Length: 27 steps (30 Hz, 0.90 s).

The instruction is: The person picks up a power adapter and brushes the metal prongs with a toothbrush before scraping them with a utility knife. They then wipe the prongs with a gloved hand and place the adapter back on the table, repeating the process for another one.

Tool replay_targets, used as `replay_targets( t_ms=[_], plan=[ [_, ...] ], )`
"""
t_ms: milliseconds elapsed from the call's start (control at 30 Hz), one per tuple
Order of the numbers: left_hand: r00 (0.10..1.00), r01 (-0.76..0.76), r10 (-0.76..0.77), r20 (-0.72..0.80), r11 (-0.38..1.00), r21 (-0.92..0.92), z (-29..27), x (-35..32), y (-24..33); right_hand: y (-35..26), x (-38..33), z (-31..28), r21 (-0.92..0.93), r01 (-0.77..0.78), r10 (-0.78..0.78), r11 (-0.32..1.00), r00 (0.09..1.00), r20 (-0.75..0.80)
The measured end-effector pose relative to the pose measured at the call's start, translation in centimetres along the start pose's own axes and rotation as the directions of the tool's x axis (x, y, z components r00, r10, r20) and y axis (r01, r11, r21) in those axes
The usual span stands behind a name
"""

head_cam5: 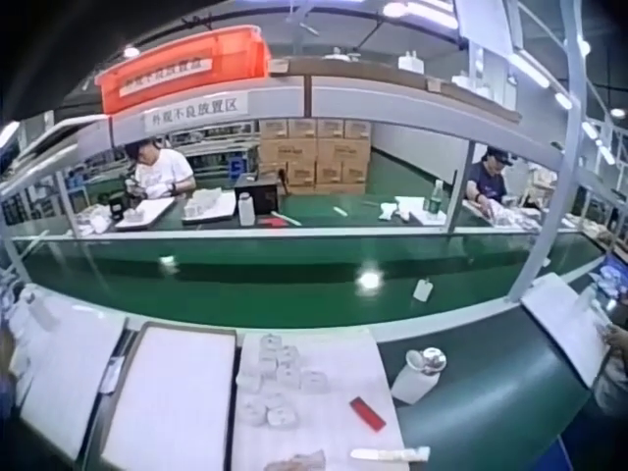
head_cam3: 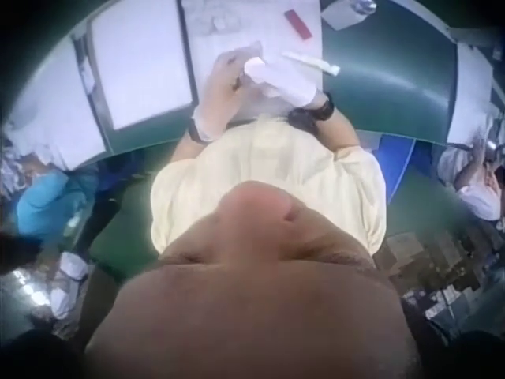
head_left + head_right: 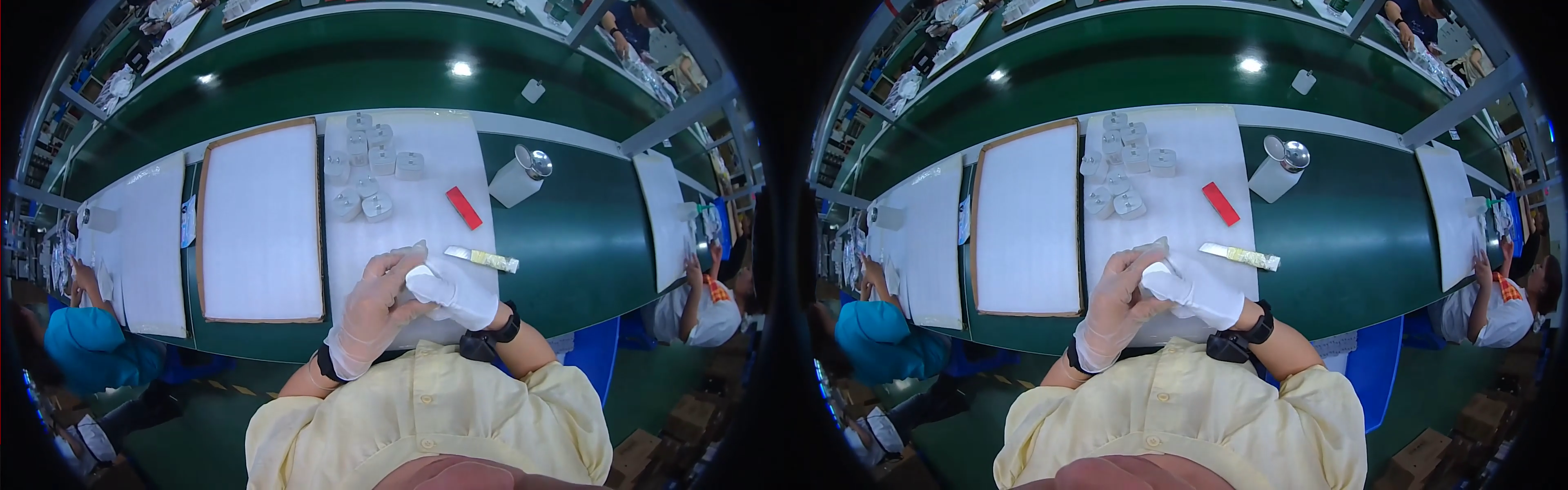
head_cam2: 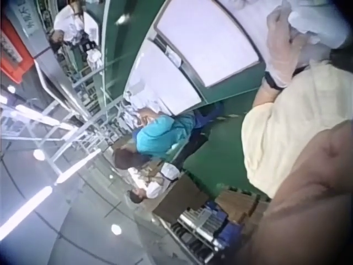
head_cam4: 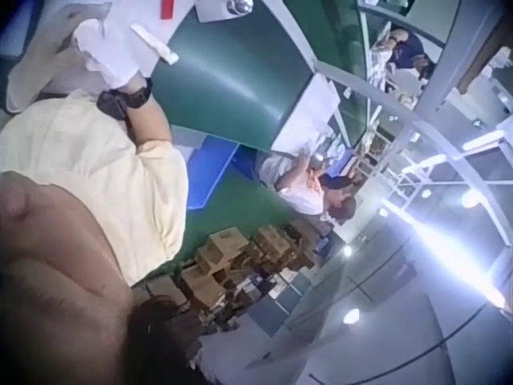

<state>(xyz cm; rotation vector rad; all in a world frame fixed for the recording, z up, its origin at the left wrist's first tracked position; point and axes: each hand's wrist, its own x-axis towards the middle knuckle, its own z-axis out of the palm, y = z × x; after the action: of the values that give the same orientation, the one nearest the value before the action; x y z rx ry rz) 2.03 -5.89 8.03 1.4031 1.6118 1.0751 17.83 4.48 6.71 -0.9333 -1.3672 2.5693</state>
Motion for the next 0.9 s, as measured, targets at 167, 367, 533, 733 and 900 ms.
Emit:
replay_targets(
  t_ms=[167, 367, 533, 733, 900],
  plan=[
    [0.987, -0.155, 0.157, -0.035, 0.986, 0.065, 0.2, -0.1, -1.2, -0.6, -0.2, 0.9, -0.222, 0.206, -0.213, 0.953, 0.977, -0.009],
    [0.992, -0.123, 0.119, -0.036, 0.981, -0.150, 0.3, -0.3, -0.5, -0.6, -0.9, 0.8, 0.067, 0.293, -0.289, 0.954, 0.955, -0.062],
    [0.954, 0.299, -0.180, 0.240, 0.643, -0.705, -0.5, -1.1, -0.3, 0.4, -1.1, 0.2, -0.517, 0.442, -0.541, 0.733, 0.839, -0.050],
    [0.877, 0.481, -0.267, 0.400, 0.463, -0.745, -1.2, -0.9, -1.3, -0.3, -0.6, 0.4, -0.197, 0.216, -0.243, 0.956, 0.962, -0.126],
    [0.885, 0.465, -0.210, 0.416, 0.340, -0.817, -1.3, -1.1, -1.8, 0.2, -0.1, 0.1, -0.030, 0.029, -0.033, 0.999, 0.993, -0.117]
  ],
)
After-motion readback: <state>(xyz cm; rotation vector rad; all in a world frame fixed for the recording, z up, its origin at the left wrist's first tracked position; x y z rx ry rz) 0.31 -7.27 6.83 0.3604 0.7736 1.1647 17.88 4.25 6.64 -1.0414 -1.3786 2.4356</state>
